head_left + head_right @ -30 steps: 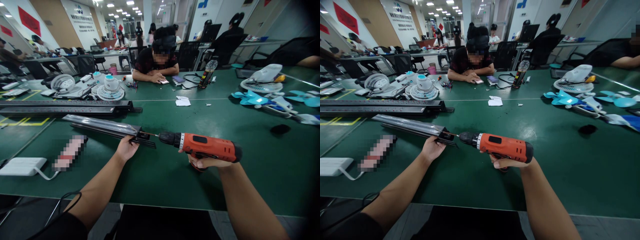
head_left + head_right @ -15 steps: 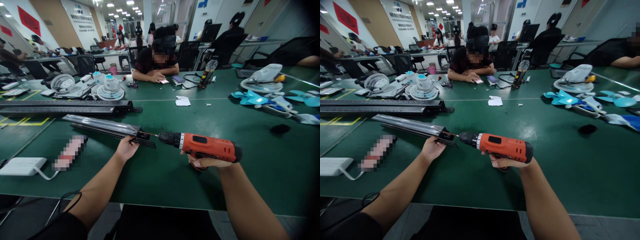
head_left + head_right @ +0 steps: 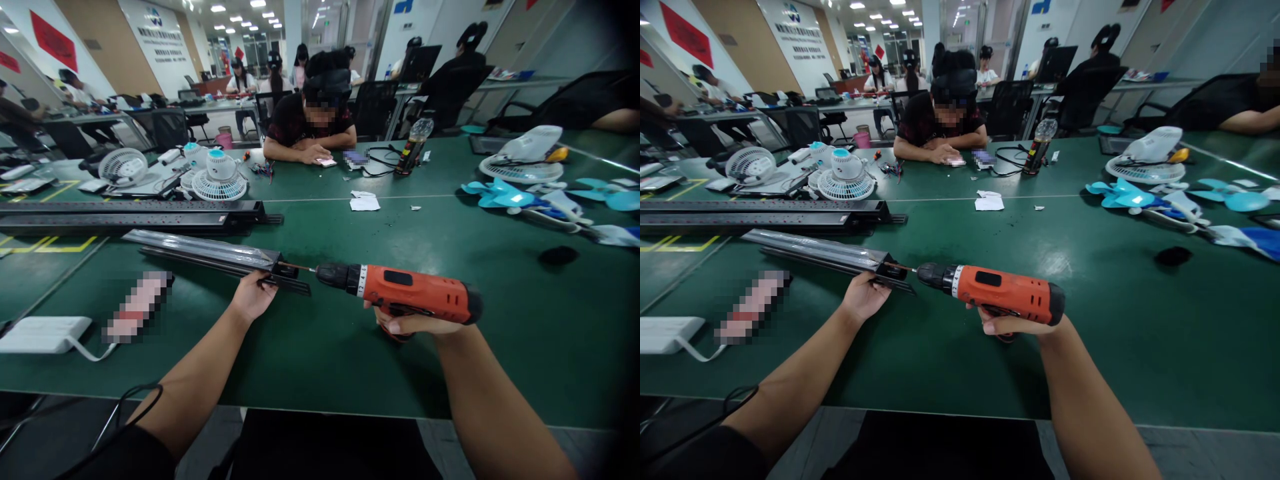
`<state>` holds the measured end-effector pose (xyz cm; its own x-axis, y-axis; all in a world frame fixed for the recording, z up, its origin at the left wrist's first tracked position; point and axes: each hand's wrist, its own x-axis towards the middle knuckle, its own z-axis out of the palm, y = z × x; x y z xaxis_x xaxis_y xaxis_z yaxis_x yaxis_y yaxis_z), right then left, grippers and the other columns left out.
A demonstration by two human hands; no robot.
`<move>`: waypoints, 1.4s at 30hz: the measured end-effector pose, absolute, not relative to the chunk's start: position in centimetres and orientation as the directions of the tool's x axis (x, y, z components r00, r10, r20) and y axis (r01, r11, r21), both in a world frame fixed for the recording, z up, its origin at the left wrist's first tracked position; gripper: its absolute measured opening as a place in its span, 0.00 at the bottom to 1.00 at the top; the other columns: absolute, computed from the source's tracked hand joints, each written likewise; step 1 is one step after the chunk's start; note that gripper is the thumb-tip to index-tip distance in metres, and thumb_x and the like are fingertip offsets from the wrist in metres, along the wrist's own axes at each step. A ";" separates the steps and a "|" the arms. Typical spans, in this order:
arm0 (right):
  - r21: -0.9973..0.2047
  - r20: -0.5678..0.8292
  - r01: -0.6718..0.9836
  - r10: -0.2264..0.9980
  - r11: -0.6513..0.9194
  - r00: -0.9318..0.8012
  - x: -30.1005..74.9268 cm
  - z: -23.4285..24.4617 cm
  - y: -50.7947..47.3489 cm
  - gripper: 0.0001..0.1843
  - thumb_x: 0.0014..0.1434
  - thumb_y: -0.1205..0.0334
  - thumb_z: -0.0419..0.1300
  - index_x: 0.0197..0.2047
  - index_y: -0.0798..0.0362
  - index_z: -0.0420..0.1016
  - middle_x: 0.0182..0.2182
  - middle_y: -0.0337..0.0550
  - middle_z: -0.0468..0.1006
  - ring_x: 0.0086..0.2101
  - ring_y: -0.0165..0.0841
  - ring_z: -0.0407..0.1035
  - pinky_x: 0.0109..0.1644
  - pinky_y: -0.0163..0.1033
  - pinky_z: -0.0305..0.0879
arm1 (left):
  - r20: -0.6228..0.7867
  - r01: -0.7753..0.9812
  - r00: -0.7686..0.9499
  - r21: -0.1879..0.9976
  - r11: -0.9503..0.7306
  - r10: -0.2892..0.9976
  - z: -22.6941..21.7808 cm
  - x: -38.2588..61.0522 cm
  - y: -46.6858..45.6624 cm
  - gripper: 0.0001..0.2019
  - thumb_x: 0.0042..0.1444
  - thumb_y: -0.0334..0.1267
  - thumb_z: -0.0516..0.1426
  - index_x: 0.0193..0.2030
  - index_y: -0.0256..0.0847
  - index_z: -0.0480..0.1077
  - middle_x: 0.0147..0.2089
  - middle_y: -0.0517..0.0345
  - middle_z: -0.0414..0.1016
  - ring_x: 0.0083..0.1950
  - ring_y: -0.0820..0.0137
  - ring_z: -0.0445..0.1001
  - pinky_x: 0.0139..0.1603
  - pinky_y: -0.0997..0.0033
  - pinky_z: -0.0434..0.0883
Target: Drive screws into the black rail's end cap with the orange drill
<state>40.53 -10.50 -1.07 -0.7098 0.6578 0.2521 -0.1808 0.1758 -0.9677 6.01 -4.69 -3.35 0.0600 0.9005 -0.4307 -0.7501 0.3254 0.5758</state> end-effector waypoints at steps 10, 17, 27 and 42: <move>-0.956 0.281 -0.143 0.671 0.254 -0.686 40.5 -1.2 -10.7 0.13 0.69 0.60 0.69 0.53 0.54 0.78 0.29 0.35 0.74 0.24 0.26 0.70 0.28 0.33 0.74 | -0.386 -0.757 0.074 0.578 0.303 0.919 -2.8 6.2 -4.9 0.21 0.50 0.17 0.57 0.49 0.36 0.79 0.35 0.54 0.83 0.29 0.77 0.79 0.21 0.88 0.66; -0.937 0.278 -0.050 0.652 0.346 -0.705 40.5 -0.3 -10.6 0.08 0.72 0.64 0.64 0.53 0.52 0.77 0.27 0.36 0.75 0.24 0.30 0.72 0.29 0.36 0.75 | -0.431 -0.759 0.037 0.575 0.306 0.902 -3.1 6.3 -4.7 0.14 0.50 0.17 0.56 0.38 0.35 0.77 0.32 0.54 0.82 0.29 0.75 0.79 0.19 0.86 0.67; -0.959 0.239 -0.064 0.662 0.277 -0.710 40.6 -1.0 -10.8 0.11 0.69 0.59 0.69 0.52 0.53 0.76 0.28 0.31 0.71 0.25 0.26 0.71 0.31 0.34 0.75 | -0.428 -0.748 0.058 0.580 0.323 0.902 -3.6 5.9 -4.4 0.11 0.50 0.18 0.58 0.36 0.34 0.77 0.35 0.51 0.83 0.28 0.77 0.78 0.19 0.88 0.65; -0.918 0.270 0.053 0.720 0.392 -0.640 40.4 -0.9 -11.6 0.06 0.72 0.62 0.65 0.51 0.52 0.77 0.27 0.34 0.77 0.22 0.27 0.72 0.25 0.33 0.74 | -0.453 -0.751 0.069 0.563 0.345 0.889 -3.8 5.7 -4.2 0.12 0.48 0.18 0.56 0.35 0.33 0.75 0.34 0.51 0.82 0.25 0.80 0.73 0.17 0.89 0.63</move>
<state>40.41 -11.55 -0.91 -0.6399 0.7195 0.2699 0.0535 0.3920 -0.9184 5.74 -4.21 -3.76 0.0693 0.8890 -0.4527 -0.7513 0.3451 0.5625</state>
